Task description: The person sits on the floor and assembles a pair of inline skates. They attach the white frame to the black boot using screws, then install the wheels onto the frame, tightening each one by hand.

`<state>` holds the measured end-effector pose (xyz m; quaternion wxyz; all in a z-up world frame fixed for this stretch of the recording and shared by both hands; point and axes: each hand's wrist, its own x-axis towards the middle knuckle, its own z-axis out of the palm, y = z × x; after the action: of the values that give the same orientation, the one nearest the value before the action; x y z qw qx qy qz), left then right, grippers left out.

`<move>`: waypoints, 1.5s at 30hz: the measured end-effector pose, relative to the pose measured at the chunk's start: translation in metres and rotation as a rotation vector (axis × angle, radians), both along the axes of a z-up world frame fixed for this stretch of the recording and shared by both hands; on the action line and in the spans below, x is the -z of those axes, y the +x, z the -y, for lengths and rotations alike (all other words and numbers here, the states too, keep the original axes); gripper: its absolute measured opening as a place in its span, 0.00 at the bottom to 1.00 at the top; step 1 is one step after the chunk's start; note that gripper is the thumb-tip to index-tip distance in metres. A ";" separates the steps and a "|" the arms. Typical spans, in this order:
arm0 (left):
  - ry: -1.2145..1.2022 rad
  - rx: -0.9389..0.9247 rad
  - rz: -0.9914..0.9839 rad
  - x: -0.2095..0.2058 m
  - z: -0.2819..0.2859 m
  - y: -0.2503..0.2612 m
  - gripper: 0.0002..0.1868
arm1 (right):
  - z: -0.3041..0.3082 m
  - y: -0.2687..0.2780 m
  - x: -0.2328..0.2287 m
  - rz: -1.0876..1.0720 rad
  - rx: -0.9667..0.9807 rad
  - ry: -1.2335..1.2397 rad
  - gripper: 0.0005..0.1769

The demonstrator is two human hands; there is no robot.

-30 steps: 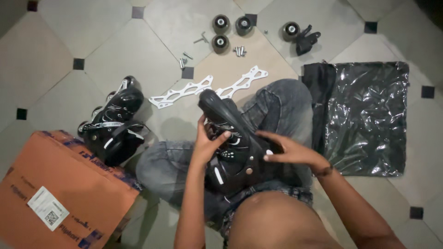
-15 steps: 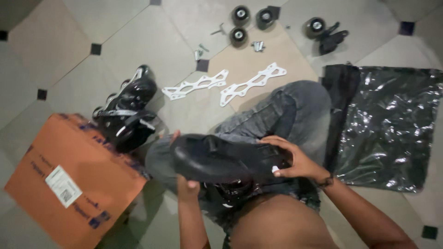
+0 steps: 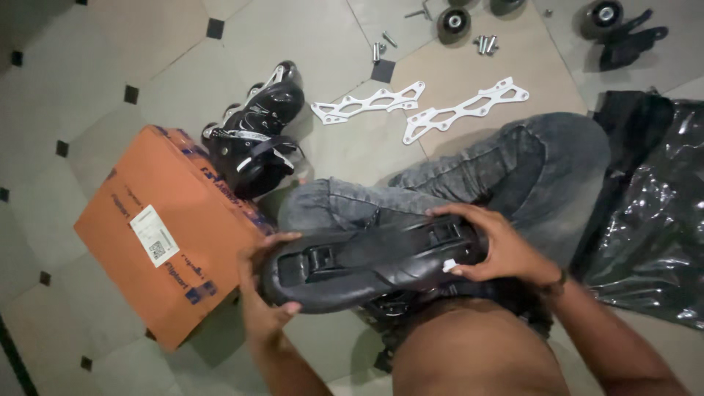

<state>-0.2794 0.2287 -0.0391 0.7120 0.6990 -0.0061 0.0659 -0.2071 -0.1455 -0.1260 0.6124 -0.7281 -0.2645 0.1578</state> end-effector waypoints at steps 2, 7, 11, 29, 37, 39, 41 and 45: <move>0.174 0.083 -0.131 -0.016 -0.009 0.002 0.60 | 0.004 0.006 -0.006 0.117 -0.034 -0.042 0.48; 0.644 0.307 -0.020 -0.040 -0.015 0.031 0.50 | 0.004 0.016 -0.004 0.265 -0.049 -0.046 0.45; 0.544 0.265 -0.373 -0.052 -0.009 0.038 0.39 | -0.002 0.020 0.001 0.269 -0.077 0.033 0.44; 0.916 -0.046 -0.150 -0.045 -0.004 0.016 0.16 | -0.019 0.014 -0.016 0.297 -0.064 -0.088 0.41; 0.637 -0.025 -0.025 -0.027 0.012 0.013 0.46 | -0.013 -0.004 -0.006 0.299 -0.019 -0.071 0.43; 0.613 -0.026 -0.034 -0.021 0.018 0.013 0.51 | -0.009 -0.009 -0.001 0.336 -0.001 -0.064 0.43; 0.610 -0.046 -0.036 -0.016 0.023 0.015 0.52 | -0.007 -0.008 0.002 0.344 0.008 -0.069 0.43; 0.610 -0.041 -0.034 -0.013 0.025 0.024 0.51 | -0.013 -0.001 0.002 0.368 0.014 -0.067 0.43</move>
<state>-0.2557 0.2037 -0.0263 0.4677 0.8816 0.0003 0.0636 -0.2079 -0.1323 -0.1285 0.5300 -0.7666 -0.3616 0.0262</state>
